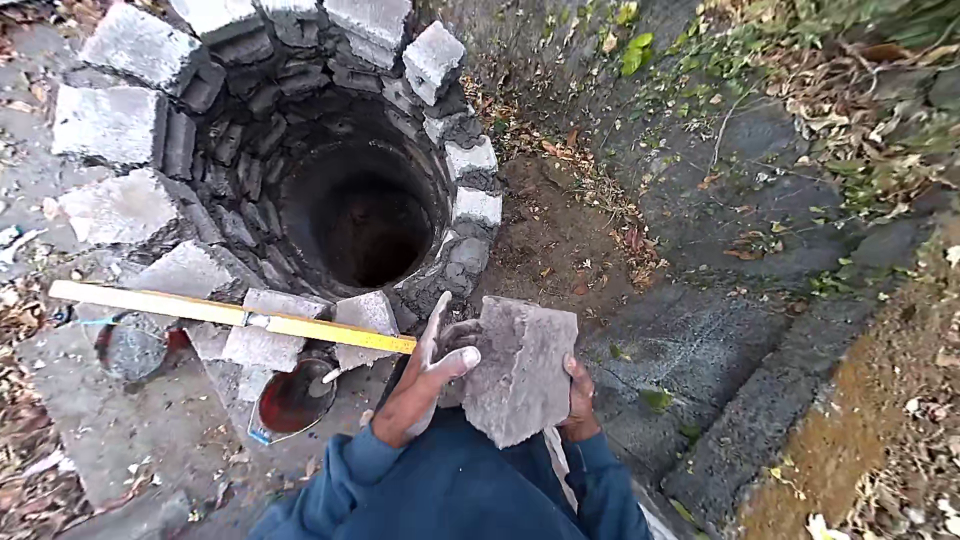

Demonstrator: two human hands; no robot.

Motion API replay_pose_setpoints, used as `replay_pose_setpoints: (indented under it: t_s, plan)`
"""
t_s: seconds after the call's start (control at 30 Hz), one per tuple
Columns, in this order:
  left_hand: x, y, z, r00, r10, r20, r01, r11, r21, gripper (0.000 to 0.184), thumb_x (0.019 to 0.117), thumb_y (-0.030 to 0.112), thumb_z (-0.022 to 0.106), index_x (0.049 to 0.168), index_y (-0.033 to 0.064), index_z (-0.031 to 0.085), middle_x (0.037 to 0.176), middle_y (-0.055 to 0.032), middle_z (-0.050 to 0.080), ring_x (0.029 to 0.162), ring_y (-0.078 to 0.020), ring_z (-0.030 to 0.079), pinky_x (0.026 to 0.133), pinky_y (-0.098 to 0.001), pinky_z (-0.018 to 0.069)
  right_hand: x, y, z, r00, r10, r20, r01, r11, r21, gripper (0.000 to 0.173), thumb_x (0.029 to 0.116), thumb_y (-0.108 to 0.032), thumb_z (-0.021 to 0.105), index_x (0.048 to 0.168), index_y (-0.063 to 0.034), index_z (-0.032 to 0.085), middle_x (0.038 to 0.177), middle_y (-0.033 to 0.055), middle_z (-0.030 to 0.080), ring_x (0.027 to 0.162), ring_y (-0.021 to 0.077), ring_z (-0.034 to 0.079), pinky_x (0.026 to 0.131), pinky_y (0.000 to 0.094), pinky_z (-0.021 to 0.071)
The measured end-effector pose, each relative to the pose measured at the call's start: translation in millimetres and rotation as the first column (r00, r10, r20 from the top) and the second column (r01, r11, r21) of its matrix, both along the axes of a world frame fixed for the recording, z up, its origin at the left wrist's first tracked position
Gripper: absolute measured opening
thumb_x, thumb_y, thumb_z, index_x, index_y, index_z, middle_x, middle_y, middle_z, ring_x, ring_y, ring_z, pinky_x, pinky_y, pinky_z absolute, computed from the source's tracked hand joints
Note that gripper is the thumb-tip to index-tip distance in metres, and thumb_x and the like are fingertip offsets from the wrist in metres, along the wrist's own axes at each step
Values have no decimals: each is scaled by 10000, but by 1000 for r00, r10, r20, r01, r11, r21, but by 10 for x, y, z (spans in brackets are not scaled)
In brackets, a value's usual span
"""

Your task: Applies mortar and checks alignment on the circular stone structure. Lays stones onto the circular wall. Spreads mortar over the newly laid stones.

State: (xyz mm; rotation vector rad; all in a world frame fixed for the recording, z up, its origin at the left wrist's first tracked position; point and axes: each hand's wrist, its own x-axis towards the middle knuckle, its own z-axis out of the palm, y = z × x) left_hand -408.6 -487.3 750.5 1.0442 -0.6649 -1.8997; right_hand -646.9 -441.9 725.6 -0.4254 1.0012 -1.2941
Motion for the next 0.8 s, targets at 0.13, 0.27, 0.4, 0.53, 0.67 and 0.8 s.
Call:
replay_pose_setpoints:
  t_s: [0.13, 0.27, 0.4, 0.53, 0.67, 0.8]
  plan:
    - [-260, -97, -110, 977, 161, -138, -177, 978, -109, 1202, 783, 530, 824, 1580, -57, 143, 1444, -197, 551, 1308, -311, 567, 1075, -441, 506, -140, -471, 51, 996, -33, 79, 35, 999, -21, 395, 829, -460, 782, 1116, -190, 753, 1014, 22, 791, 919, 121, 765, 800, 345, 653]
    - [-796, -164, -183, 957, 290, 9, -288, 955, -68, 1277, 676, 536, 898, 1591, -10, 195, 1506, -144, 492, 1337, -210, 539, 1082, -365, 508, -483, -1121, 71, 986, 128, 104, -126, 992, -26, 388, 833, -438, 782, 1119, -177, 757, 1012, 41, 792, 917, 145, 771, 798, 365, 656]
    - [-1442, -500, -276, 882, 441, 166, -419, 895, -151, 1457, 584, 621, 912, 1601, -31, 97, 1623, -208, 287, 1456, -213, 397, 1164, -343, 418, -809, -1826, 56, 965, 261, 16, -261, 964, 54, 385, 791, -466, 818, 1060, -196, 765, 959, 11, 795, 867, 110, 768, 771, 328, 655]
    - [-1950, -858, -191, 709, 649, 275, -651, 753, -96, 1491, 551, 549, 944, 1604, -5, 46, 1544, -212, 377, 1380, -221, 476, 1094, -338, 486, -1066, -2331, 53, 917, 387, 99, -397, 910, 119, 432, 766, -469, 842, 1073, -180, 752, 961, 32, 791, 869, 137, 771, 771, 359, 659]
    - [-2462, -1184, -131, 516, 822, 243, -842, 539, -36, 1449, 592, 527, 936, 1610, 3, 49, 1613, -195, 304, 1434, -200, 424, 1133, -330, 449, -1214, -2833, 120, 817, 559, 141, -574, 814, 96, 439, 775, -430, 849, 1091, -148, 733, 973, 60, 785, 881, 165, 770, 777, 387, 658]
    - [-2634, -1405, -157, 267, 952, 151, -962, 272, -15, 1277, 653, 373, 928, 1583, -16, 144, 1529, -192, 433, 1351, -208, 519, 1094, -348, 498, -1138, -3015, 122, 658, 737, 154, -751, 656, 75, 465, 797, -410, 843, 1143, -128, 712, 1017, 87, 775, 926, 196, 764, 812, 424, 652]
